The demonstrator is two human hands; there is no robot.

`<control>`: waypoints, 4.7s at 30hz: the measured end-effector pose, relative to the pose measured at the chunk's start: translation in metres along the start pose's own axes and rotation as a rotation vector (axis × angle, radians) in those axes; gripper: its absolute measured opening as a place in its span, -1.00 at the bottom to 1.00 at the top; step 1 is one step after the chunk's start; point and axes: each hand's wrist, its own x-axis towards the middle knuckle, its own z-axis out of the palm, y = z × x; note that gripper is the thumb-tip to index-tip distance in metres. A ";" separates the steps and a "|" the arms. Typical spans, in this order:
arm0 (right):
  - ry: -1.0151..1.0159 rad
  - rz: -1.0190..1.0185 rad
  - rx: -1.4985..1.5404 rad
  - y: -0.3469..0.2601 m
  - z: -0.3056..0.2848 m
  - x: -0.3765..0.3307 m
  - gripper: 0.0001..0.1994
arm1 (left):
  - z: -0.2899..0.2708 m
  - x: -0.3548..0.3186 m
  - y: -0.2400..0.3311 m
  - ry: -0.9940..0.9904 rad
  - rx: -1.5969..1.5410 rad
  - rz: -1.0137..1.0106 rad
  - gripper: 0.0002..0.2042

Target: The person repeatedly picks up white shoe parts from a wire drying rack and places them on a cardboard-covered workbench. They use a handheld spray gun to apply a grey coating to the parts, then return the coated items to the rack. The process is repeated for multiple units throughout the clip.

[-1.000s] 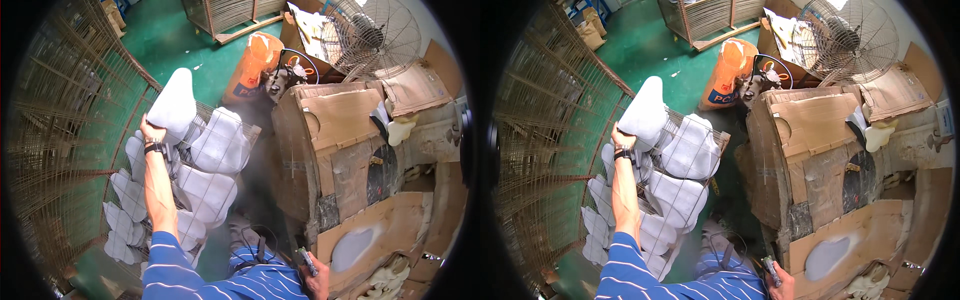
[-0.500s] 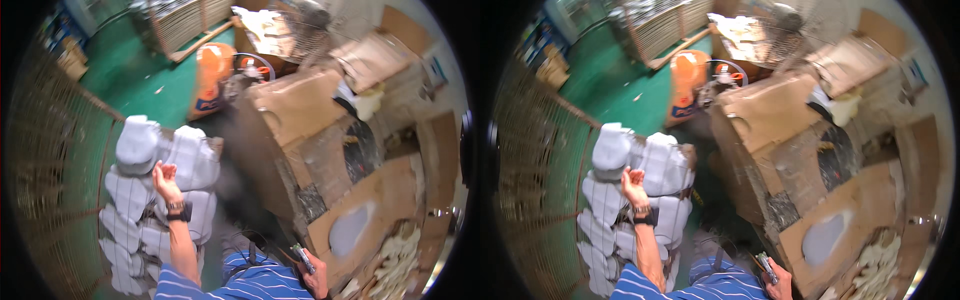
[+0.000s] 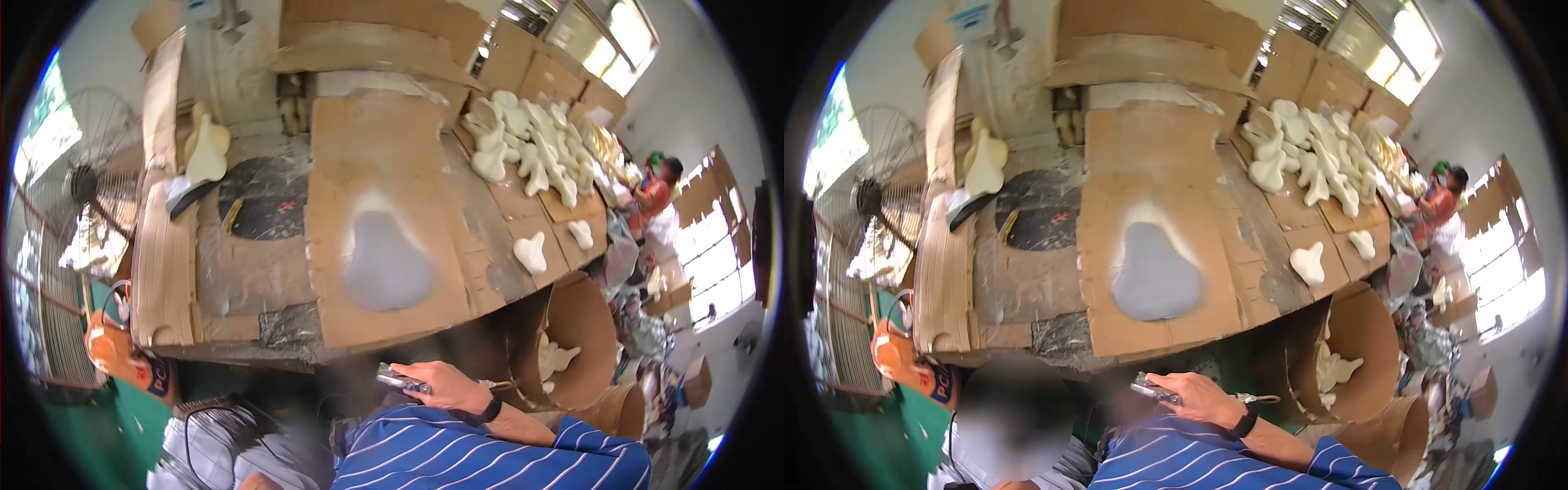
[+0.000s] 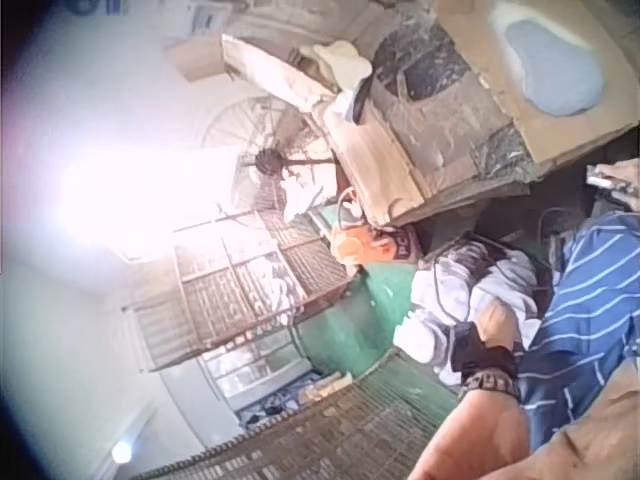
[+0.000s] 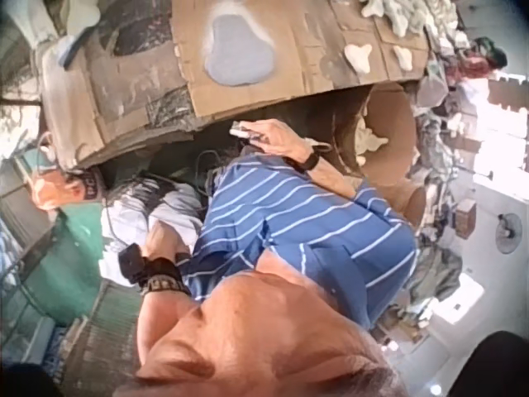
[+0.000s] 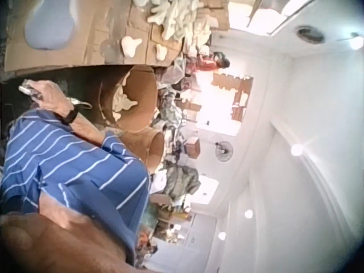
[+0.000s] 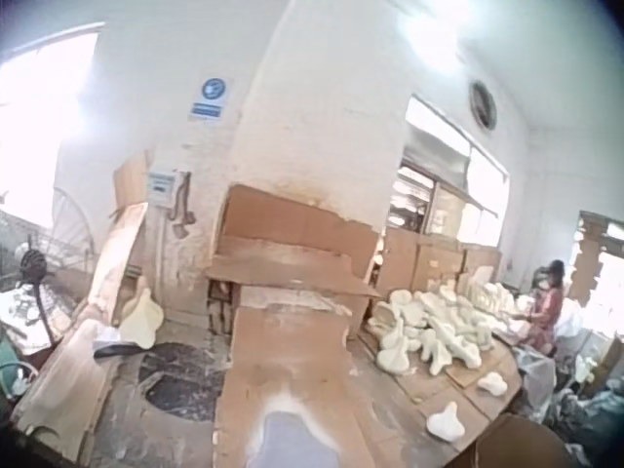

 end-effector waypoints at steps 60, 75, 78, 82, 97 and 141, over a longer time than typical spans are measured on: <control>0.670 0.227 0.201 0.056 -0.153 -0.130 -0.46 | -0.227 -0.476 0.099 -0.998 0.334 -2.620 -0.63; 0.613 0.090 0.263 0.050 -0.131 -0.098 -0.39 | -0.187 -0.472 0.080 -1.030 0.376 -2.560 -0.59; 0.715 0.068 0.223 0.055 -0.130 -0.090 -0.42 | -0.202 -0.477 0.081 -1.037 0.350 -2.599 -0.58; 0.749 0.144 0.207 0.061 -0.128 -0.100 -0.46 | -0.201 -0.473 0.083 -1.039 0.368 -2.612 -0.58; 0.684 0.145 0.192 0.043 -0.143 -0.108 -0.40 | -0.170 -0.481 0.061 -1.149 0.304 -2.509 -0.58; 0.557 0.227 0.355 0.060 -0.125 -0.144 -0.45 | -0.051 -0.461 0.055 -1.236 0.133 -2.157 -0.65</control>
